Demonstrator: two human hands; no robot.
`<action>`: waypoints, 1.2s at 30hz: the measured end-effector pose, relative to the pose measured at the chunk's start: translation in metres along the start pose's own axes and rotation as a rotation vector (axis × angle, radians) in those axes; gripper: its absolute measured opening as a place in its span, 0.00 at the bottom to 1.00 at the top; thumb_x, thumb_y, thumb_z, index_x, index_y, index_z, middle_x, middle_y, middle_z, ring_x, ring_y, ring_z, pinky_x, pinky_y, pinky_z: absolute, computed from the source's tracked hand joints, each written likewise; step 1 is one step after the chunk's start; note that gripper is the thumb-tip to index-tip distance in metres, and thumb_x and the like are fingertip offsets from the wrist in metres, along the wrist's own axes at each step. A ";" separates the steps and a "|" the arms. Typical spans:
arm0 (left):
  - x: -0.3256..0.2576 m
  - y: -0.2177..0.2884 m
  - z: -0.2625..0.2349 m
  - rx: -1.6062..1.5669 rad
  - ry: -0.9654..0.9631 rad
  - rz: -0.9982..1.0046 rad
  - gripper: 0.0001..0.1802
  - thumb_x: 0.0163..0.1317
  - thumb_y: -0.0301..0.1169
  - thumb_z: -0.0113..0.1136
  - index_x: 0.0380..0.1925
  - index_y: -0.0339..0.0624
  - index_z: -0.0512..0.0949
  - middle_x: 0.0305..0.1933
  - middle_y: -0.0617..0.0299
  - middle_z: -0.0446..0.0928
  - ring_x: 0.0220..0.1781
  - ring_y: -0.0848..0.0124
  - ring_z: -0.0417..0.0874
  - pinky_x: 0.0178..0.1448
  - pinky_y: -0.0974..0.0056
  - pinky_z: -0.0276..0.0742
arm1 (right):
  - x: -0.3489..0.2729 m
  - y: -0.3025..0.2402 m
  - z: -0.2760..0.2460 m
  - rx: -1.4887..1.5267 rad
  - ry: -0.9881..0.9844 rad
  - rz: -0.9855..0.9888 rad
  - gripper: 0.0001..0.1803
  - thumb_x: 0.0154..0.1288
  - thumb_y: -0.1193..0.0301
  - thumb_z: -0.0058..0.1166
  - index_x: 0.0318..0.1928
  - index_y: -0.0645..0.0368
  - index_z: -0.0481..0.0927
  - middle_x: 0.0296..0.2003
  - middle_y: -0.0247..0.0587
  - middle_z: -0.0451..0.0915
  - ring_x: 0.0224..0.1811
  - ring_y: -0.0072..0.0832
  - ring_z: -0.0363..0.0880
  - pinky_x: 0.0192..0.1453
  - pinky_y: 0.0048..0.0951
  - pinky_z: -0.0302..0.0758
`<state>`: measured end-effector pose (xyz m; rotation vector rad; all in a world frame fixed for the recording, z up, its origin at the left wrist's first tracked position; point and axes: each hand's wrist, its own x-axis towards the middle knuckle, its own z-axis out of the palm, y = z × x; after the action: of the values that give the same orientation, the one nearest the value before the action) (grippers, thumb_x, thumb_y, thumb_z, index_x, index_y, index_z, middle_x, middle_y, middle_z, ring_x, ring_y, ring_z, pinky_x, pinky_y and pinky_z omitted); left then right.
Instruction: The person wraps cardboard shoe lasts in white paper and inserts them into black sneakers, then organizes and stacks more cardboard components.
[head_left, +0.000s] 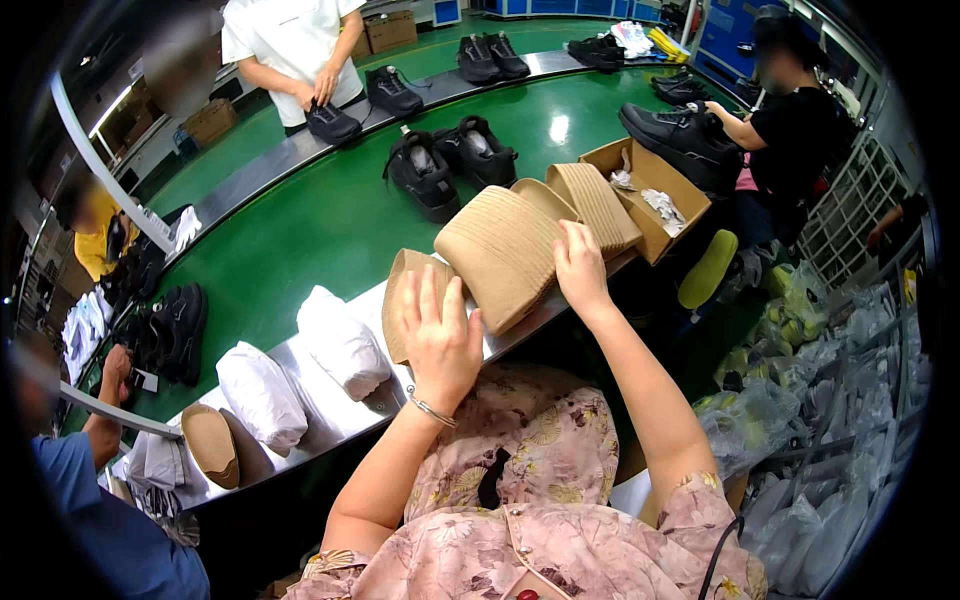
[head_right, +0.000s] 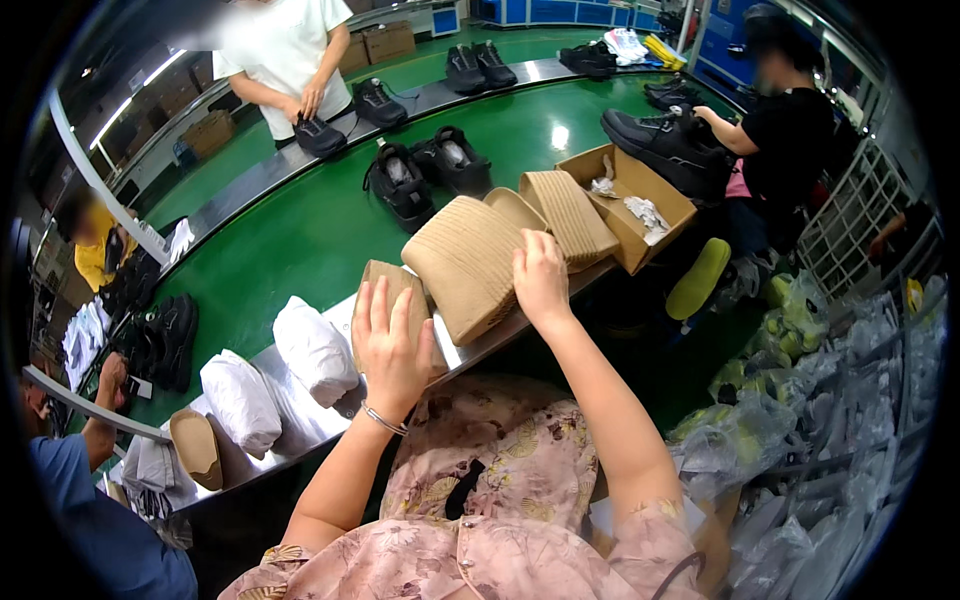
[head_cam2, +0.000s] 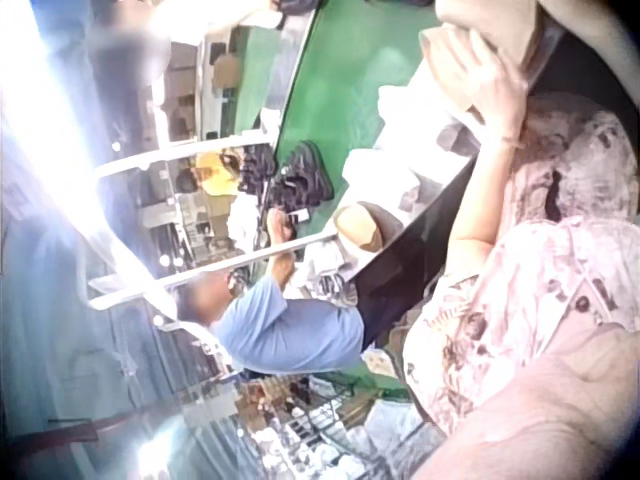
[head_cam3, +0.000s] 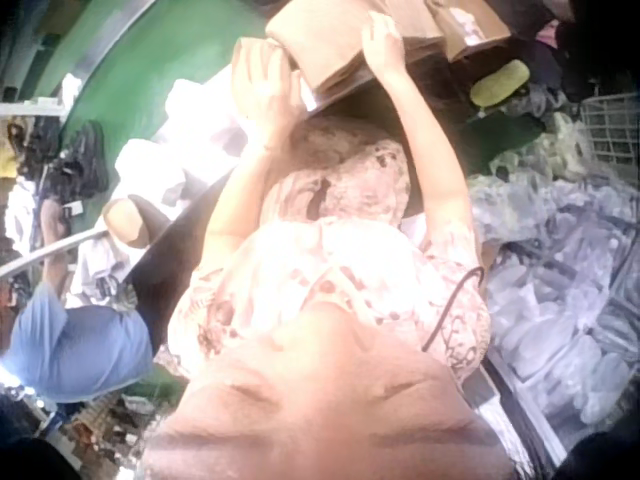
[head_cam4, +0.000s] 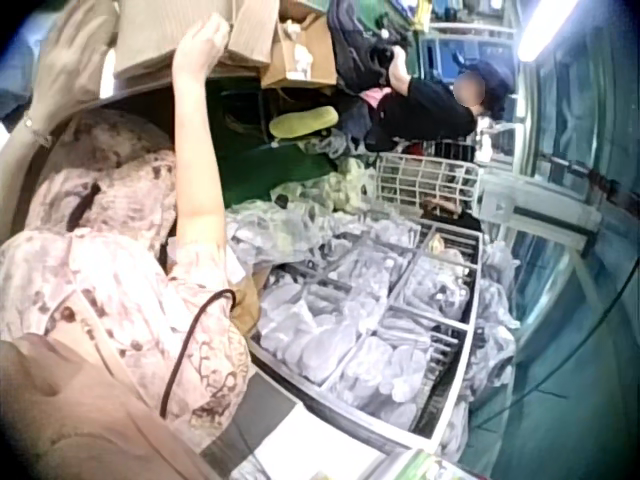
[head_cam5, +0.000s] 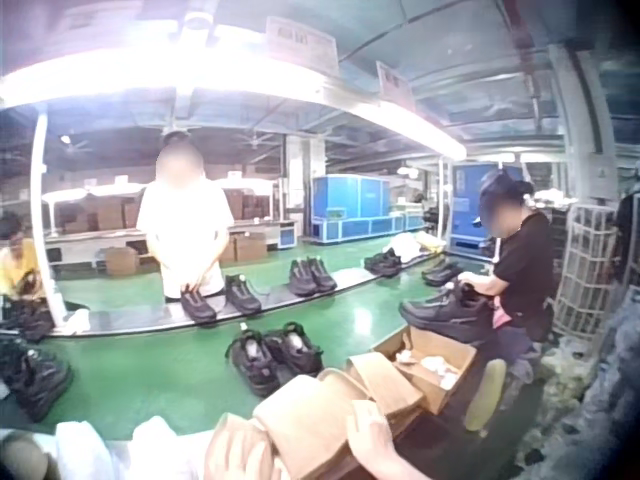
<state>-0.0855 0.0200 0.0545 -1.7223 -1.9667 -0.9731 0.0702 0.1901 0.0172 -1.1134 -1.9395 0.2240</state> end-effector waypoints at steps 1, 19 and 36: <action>-0.003 -0.005 0.001 0.049 -0.043 -0.026 0.25 0.53 0.31 0.60 0.52 0.35 0.70 0.63 0.42 0.60 0.67 0.46 0.58 0.64 0.48 0.57 | 0.001 0.007 0.010 -0.074 0.000 0.046 0.17 0.62 0.71 0.48 0.51 0.64 0.70 0.48 0.54 0.71 0.51 0.48 0.69 0.54 0.43 0.67; -0.050 -0.047 0.002 -0.382 -0.065 -0.510 0.34 0.52 0.23 0.56 0.60 0.31 0.57 0.50 0.37 0.69 0.49 0.44 0.73 0.53 0.52 0.71 | -0.032 -0.100 0.016 0.129 -0.208 -0.223 0.17 0.63 0.73 0.47 0.51 0.67 0.72 0.55 0.54 0.67 0.60 0.47 0.64 0.63 0.40 0.62; -0.073 -0.098 -0.041 -0.632 0.068 -0.817 0.28 0.62 0.34 0.53 0.57 0.28 0.60 0.36 0.45 0.79 0.36 0.58 0.82 0.40 0.61 0.75 | -0.077 -0.181 0.107 0.535 -0.560 -0.208 0.24 0.64 0.60 0.48 0.58 0.57 0.69 0.62 0.63 0.57 0.64 0.56 0.56 0.65 0.44 0.58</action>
<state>-0.1722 -0.0638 0.0091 -1.0358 -2.5326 -2.0656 -0.1045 0.0505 0.0018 -0.5163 -2.2599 0.9587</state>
